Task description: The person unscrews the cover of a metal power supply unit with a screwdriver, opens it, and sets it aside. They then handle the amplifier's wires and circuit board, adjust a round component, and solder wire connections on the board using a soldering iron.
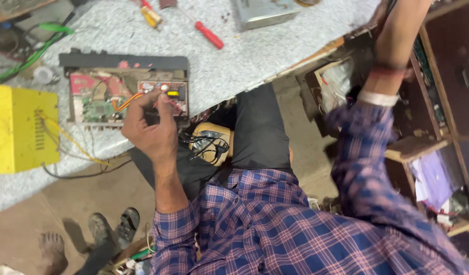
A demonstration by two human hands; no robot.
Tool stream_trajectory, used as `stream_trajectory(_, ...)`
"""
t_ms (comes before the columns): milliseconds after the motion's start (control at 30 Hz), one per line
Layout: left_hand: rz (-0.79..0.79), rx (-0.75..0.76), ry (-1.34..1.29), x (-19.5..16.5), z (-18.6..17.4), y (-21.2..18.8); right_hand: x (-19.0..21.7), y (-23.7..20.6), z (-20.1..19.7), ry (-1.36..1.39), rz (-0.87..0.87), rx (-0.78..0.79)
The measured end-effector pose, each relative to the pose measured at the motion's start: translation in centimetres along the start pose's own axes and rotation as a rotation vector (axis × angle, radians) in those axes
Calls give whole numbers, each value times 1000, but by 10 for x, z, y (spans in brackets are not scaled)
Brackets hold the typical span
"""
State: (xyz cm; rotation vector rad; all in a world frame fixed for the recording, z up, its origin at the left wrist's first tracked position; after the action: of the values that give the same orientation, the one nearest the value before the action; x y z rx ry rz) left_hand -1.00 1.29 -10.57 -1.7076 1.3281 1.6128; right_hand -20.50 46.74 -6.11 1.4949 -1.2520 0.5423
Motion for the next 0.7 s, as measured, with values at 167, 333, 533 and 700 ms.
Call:
stream_trajectory(167,-81,-6,-62,-1,1,-2,39,-106,94,407,231,584)
stream_trajectory(333,7,-68,-53,-2,1,1,87,-163,163,279,143,895)
stream_trajectory(533,-33,-99,-178,3,5,0,116,-157,178,110,-86,841)
stream_trajectory(700,-59,-77,-217,4,7,0,111,-154,177,72,-79,856)
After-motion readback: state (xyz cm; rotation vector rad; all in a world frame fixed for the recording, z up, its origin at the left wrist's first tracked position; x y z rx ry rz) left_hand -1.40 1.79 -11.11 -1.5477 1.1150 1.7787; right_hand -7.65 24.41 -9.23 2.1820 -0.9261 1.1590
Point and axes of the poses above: each hand's wrist, its own y-axis towards the middle knuckle, its own z-axis out of the palm, x = y × z, the point moved 6 cm from there along y, towards the middle knuckle, and after that the axes turned 6 degrees about x, right-handed, at the moved point
